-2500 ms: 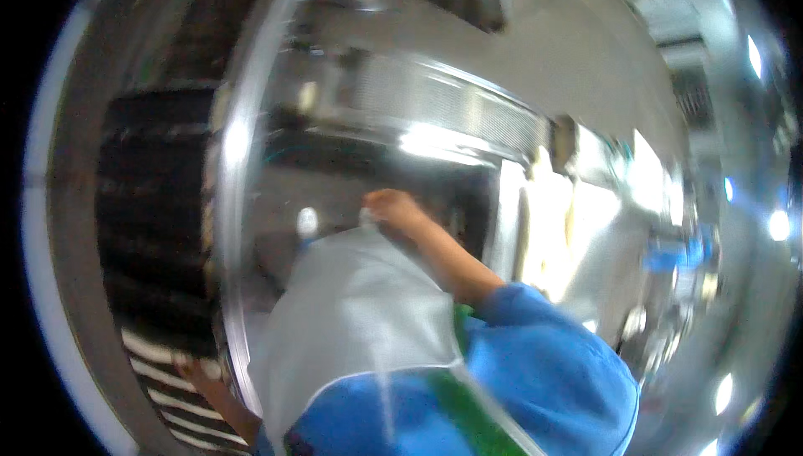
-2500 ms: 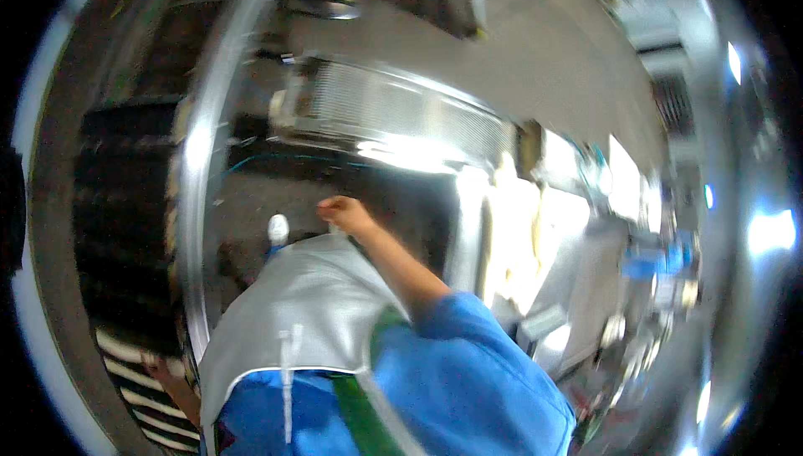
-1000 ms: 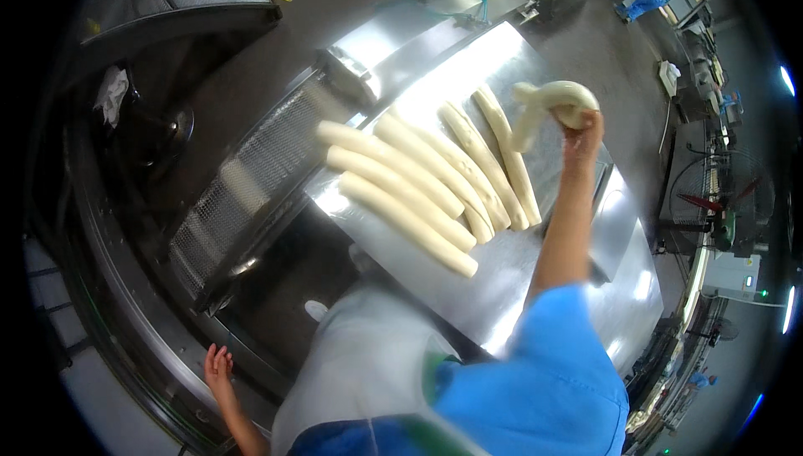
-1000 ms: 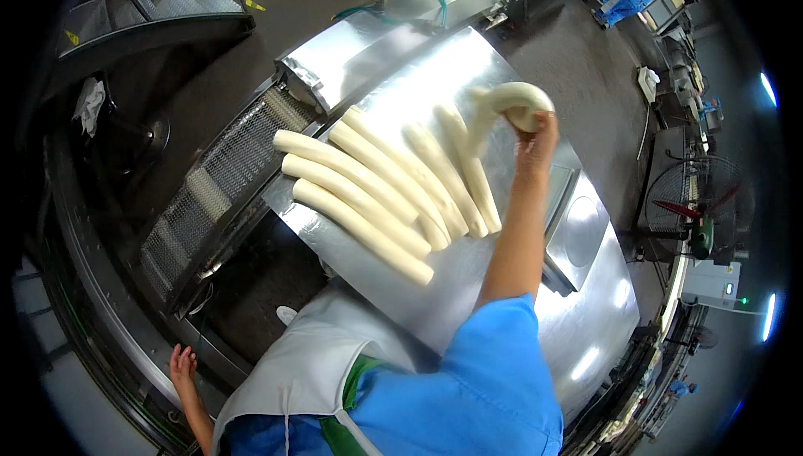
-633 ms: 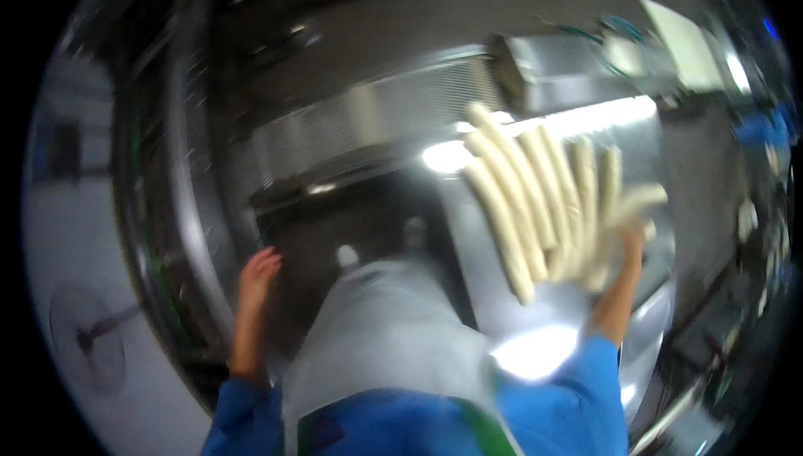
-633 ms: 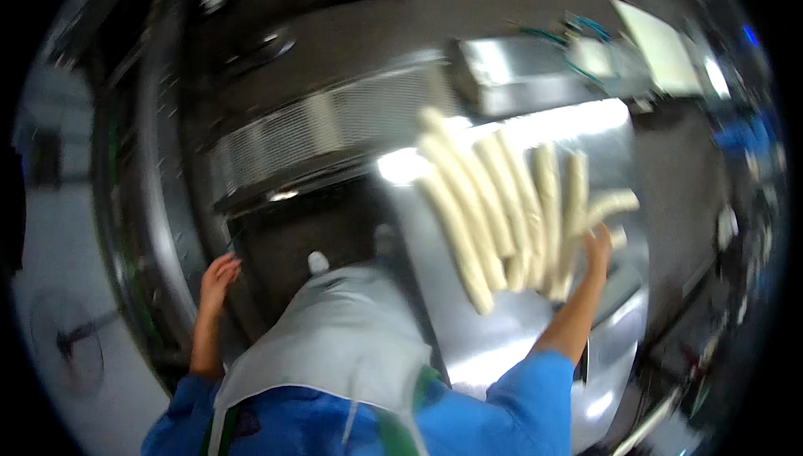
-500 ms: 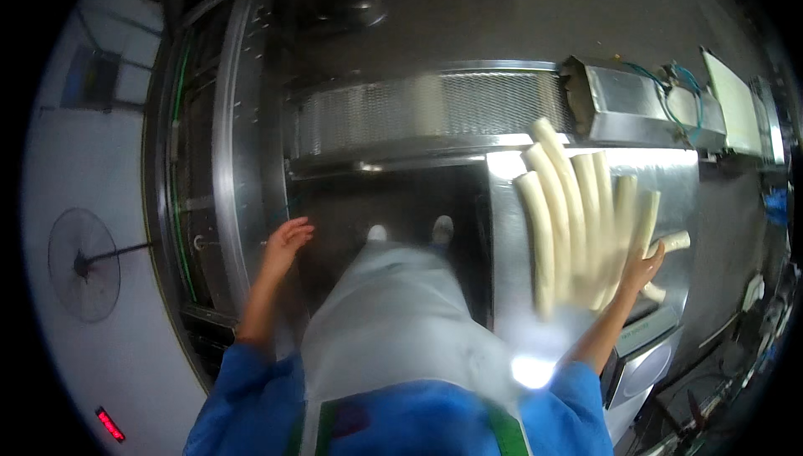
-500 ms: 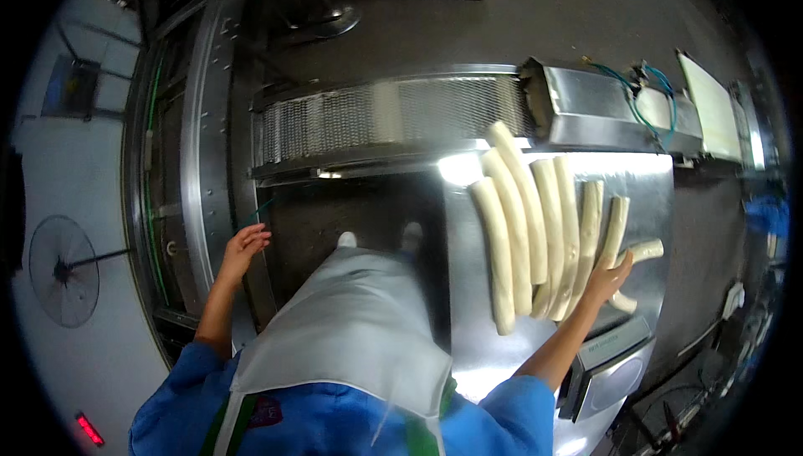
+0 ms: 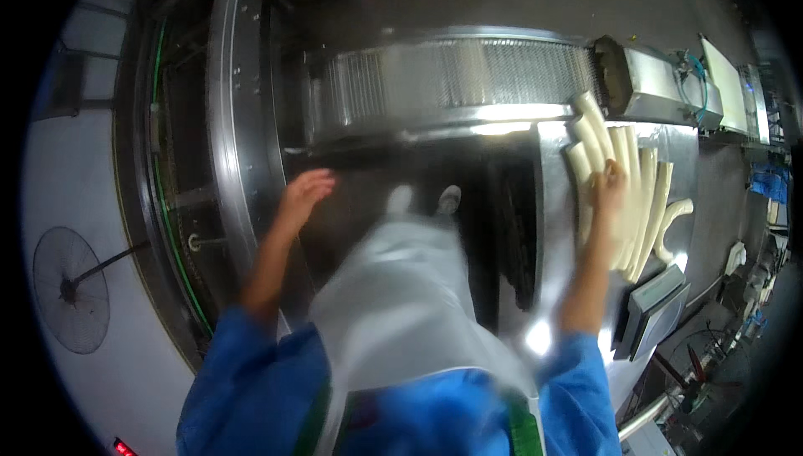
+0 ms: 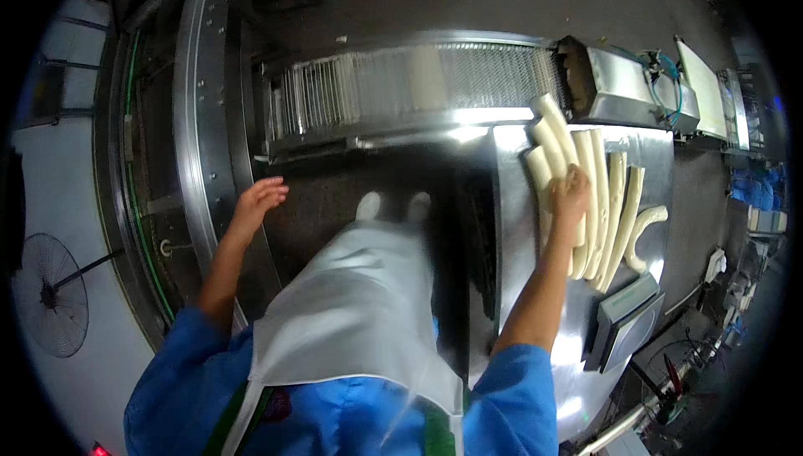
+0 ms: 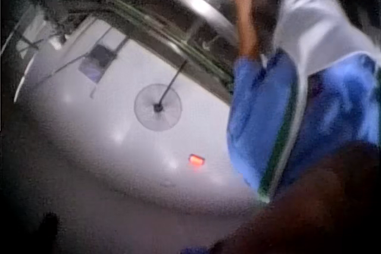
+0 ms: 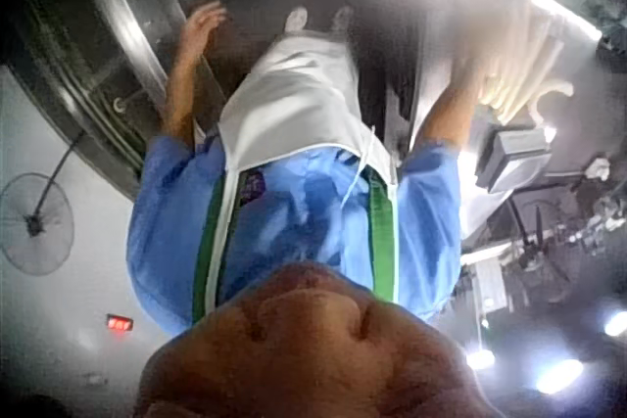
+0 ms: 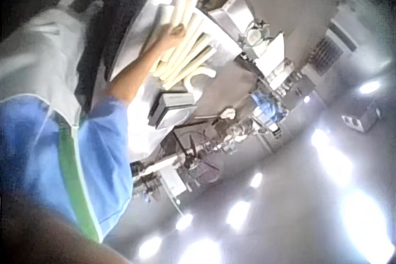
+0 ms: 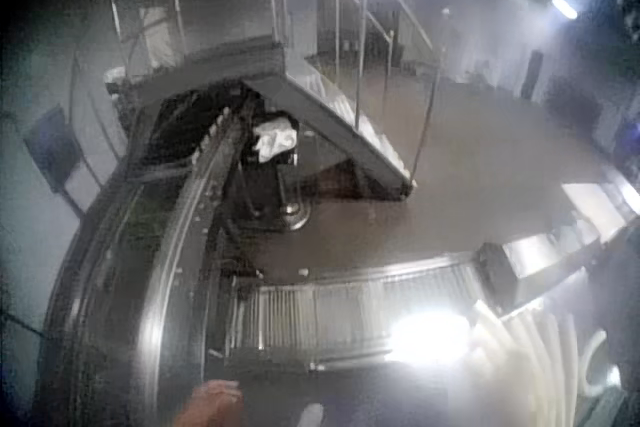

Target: The person handles long, white dough pieces on a conveyor belt and a metal table in a food processing facility. They pick up the dough, place it on the table, and arrange it in rows. The person also moves a large sheet of dough and interacts with a digital scale.

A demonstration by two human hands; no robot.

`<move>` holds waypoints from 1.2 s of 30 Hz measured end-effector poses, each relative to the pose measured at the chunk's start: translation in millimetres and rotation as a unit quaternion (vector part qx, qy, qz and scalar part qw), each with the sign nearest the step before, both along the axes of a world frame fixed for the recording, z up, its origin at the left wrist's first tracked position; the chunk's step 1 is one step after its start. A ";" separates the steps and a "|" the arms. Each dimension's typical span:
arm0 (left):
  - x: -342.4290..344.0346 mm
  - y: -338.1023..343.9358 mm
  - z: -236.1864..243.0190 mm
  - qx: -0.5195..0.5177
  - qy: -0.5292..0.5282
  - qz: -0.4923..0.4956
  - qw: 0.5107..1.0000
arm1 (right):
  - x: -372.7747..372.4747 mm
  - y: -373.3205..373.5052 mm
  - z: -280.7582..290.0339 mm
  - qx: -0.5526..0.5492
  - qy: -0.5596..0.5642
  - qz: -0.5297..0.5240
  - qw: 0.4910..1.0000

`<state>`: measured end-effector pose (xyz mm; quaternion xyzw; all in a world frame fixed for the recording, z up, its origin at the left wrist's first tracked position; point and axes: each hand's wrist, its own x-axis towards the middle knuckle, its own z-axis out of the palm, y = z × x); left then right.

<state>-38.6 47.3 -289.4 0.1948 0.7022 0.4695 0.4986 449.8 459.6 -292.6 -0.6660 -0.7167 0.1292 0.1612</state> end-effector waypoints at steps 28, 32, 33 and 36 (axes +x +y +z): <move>17.4 -88.8 -113.3 -0.017 0.025 0.027 0.999 | -28.3 -37.8 -7.7 0.172 -0.099 0.074 0.977; 34.7 -103.1 -120.0 -0.077 0.018 0.015 0.997 | -57.1 -121.1 -0.1 0.134 -0.159 0.256 0.944; 39.6 -105.1 -123.5 -0.106 0.016 0.016 0.994 | -50.8 -131.5 0.5 0.121 -0.180 0.275 0.937; 43.3 -114.6 -170.3 -0.179 0.043 -0.028 0.982 | -20.1 -159.8 3.0 0.082 -0.178 0.236 0.952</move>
